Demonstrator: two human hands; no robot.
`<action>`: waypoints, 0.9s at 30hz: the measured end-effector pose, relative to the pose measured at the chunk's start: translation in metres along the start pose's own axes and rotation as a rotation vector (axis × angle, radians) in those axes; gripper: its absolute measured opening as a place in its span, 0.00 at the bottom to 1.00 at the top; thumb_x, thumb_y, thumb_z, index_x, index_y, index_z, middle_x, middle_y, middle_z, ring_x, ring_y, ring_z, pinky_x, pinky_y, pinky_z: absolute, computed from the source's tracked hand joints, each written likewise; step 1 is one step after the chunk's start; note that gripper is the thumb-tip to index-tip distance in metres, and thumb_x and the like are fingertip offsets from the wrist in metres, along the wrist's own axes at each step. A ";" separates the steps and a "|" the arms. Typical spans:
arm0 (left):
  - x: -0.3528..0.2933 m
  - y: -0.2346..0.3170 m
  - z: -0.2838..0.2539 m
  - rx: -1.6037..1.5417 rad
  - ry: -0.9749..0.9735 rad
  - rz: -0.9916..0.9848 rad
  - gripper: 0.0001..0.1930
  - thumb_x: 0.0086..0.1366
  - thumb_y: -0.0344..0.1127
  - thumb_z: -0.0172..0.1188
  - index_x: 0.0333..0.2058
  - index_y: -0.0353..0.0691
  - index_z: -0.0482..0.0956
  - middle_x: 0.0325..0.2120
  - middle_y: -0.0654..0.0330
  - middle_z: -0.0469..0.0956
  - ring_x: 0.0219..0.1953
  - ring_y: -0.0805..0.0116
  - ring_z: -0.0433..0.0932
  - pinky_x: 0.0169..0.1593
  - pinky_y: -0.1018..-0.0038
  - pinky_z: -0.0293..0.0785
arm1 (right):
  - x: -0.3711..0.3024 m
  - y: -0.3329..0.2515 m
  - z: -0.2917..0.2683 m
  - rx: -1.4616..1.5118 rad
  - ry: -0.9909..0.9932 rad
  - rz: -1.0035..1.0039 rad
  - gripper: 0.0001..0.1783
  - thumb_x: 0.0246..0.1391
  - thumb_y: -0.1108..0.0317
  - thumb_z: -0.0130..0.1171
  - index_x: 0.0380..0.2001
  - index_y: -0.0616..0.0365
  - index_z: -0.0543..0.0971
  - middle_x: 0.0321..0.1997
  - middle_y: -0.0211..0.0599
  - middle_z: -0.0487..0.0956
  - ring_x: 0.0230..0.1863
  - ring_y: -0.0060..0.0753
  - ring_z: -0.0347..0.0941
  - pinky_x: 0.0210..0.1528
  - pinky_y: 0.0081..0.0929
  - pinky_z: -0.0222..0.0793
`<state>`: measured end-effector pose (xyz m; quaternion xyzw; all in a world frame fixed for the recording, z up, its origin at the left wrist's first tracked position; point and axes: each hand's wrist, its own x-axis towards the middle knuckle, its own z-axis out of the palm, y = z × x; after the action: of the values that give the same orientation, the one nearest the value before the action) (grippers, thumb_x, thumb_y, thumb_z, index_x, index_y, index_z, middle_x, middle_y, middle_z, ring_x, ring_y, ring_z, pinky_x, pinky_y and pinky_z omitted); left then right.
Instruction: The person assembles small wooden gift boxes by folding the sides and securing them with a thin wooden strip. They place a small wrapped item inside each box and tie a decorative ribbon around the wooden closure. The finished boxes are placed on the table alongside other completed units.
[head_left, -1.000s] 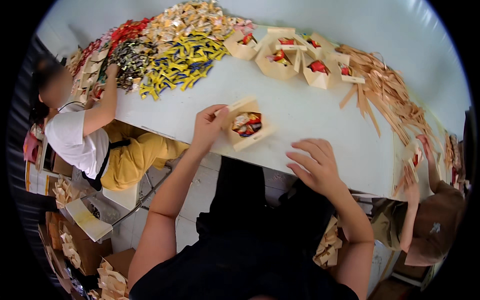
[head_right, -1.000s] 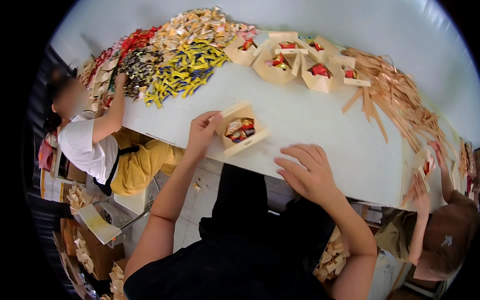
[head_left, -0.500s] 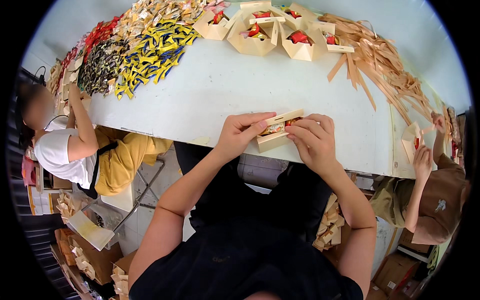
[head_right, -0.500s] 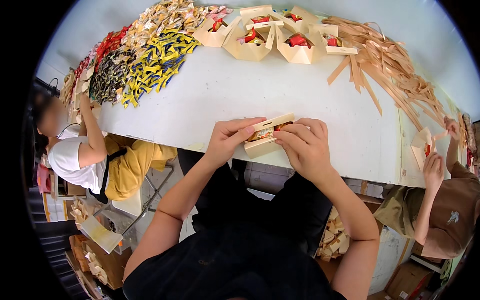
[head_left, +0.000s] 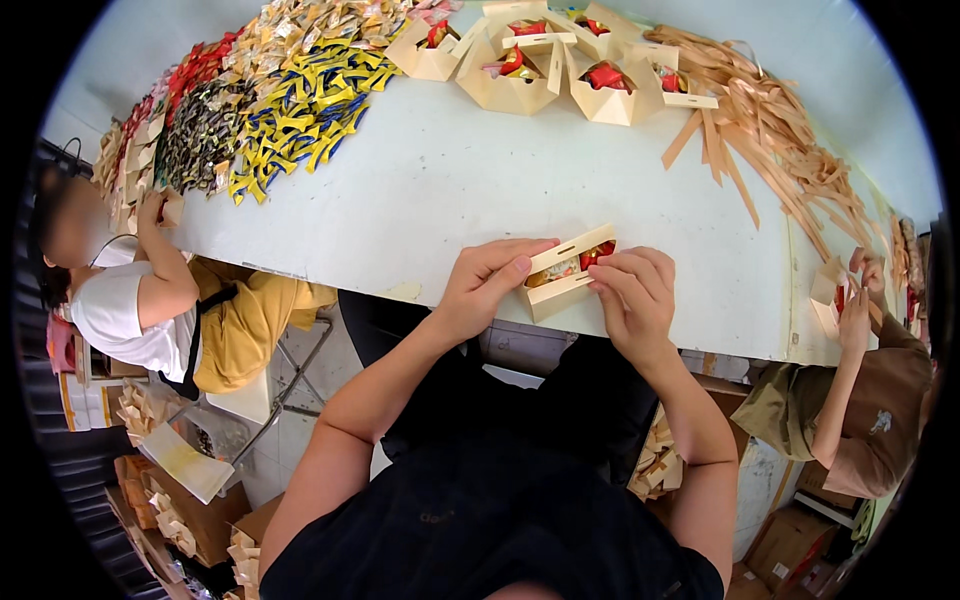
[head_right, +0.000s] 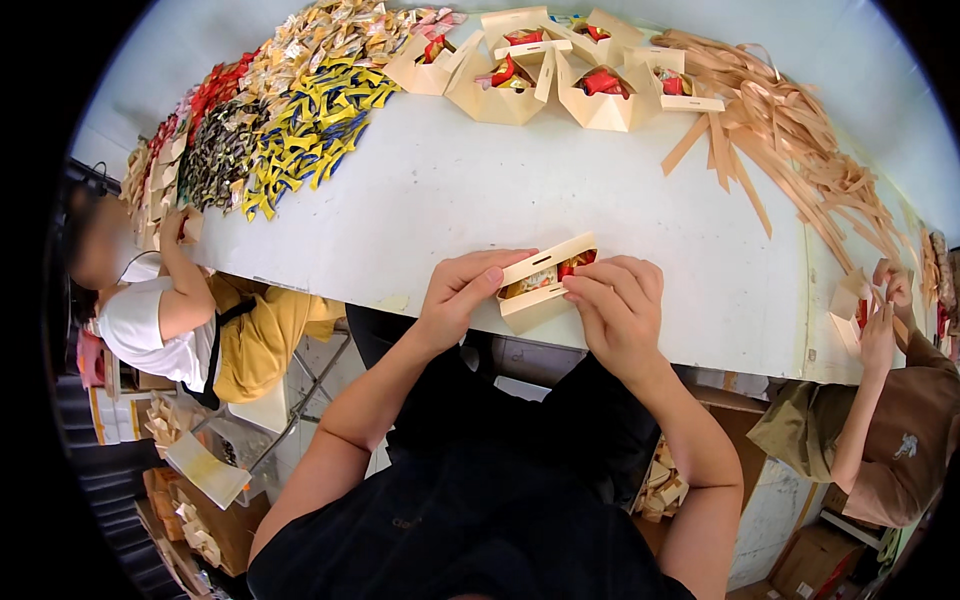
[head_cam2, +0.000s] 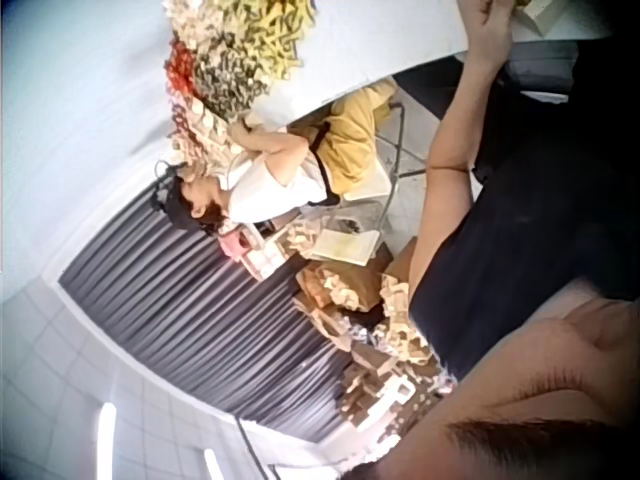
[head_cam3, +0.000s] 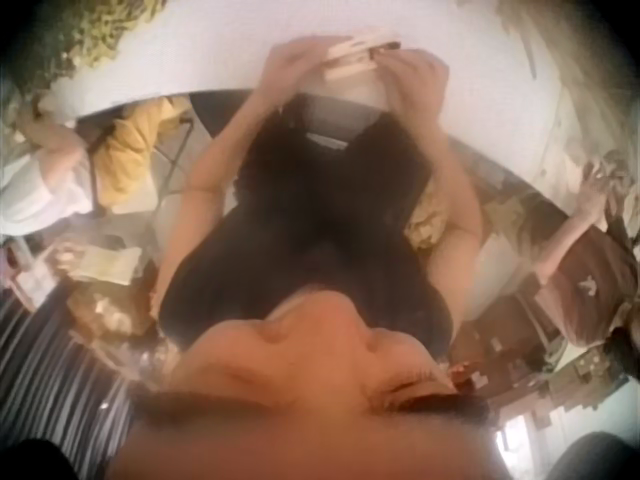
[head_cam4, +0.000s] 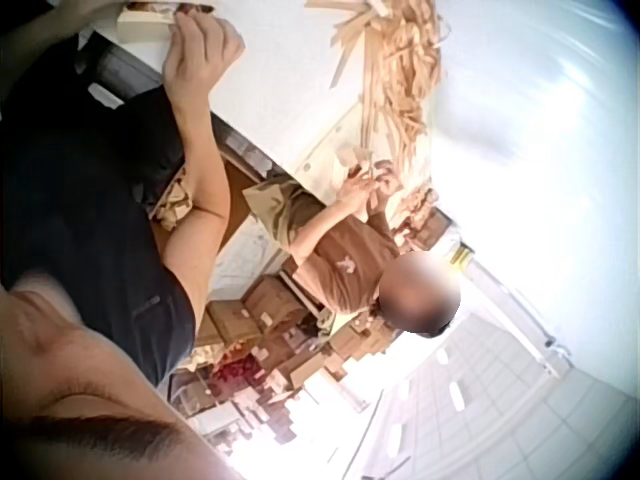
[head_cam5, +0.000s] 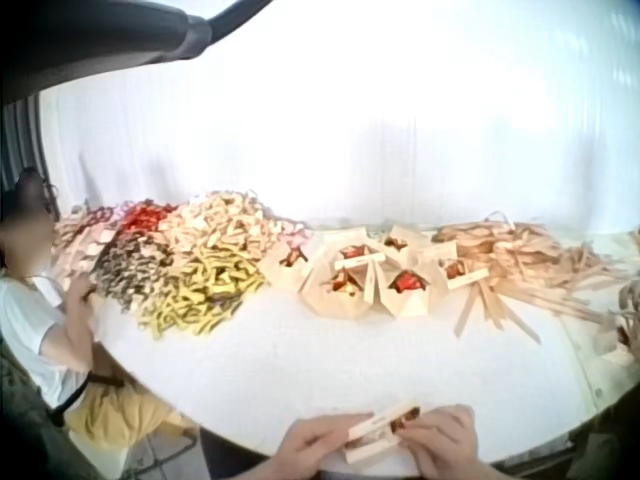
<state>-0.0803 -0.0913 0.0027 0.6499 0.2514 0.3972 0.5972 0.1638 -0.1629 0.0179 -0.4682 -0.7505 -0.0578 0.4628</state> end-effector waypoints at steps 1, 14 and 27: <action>0.000 0.000 0.000 0.013 -0.006 0.004 0.18 0.80 0.32 0.54 0.60 0.32 0.85 0.57 0.49 0.87 0.54 0.65 0.85 0.60 0.71 0.78 | -0.002 0.002 -0.001 0.014 0.003 -0.016 0.12 0.52 0.75 0.74 0.41 0.51 0.87 0.46 0.29 0.87 0.49 0.38 0.78 0.54 0.38 0.66; 0.000 0.000 0.000 0.092 -0.048 0.106 0.18 0.80 0.32 0.53 0.60 0.32 0.85 0.57 0.48 0.86 0.57 0.60 0.85 0.63 0.68 0.77 | -0.005 -0.003 0.002 -0.081 -0.034 -0.016 0.18 0.50 0.78 0.69 0.45 0.48 0.87 0.47 0.28 0.82 0.48 0.40 0.75 0.53 0.40 0.63; -0.001 0.003 0.002 0.005 -0.015 0.018 0.19 0.81 0.33 0.51 0.60 0.31 0.84 0.57 0.50 0.87 0.54 0.63 0.85 0.60 0.69 0.78 | -0.012 -0.005 -0.002 -0.126 -0.083 -0.020 0.22 0.45 0.79 0.66 0.46 0.48 0.87 0.48 0.32 0.78 0.50 0.44 0.69 0.57 0.42 0.63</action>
<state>-0.0798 -0.0939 0.0054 0.6566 0.2419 0.3970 0.5940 0.1627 -0.1749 0.0114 -0.4908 -0.7686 -0.0902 0.4003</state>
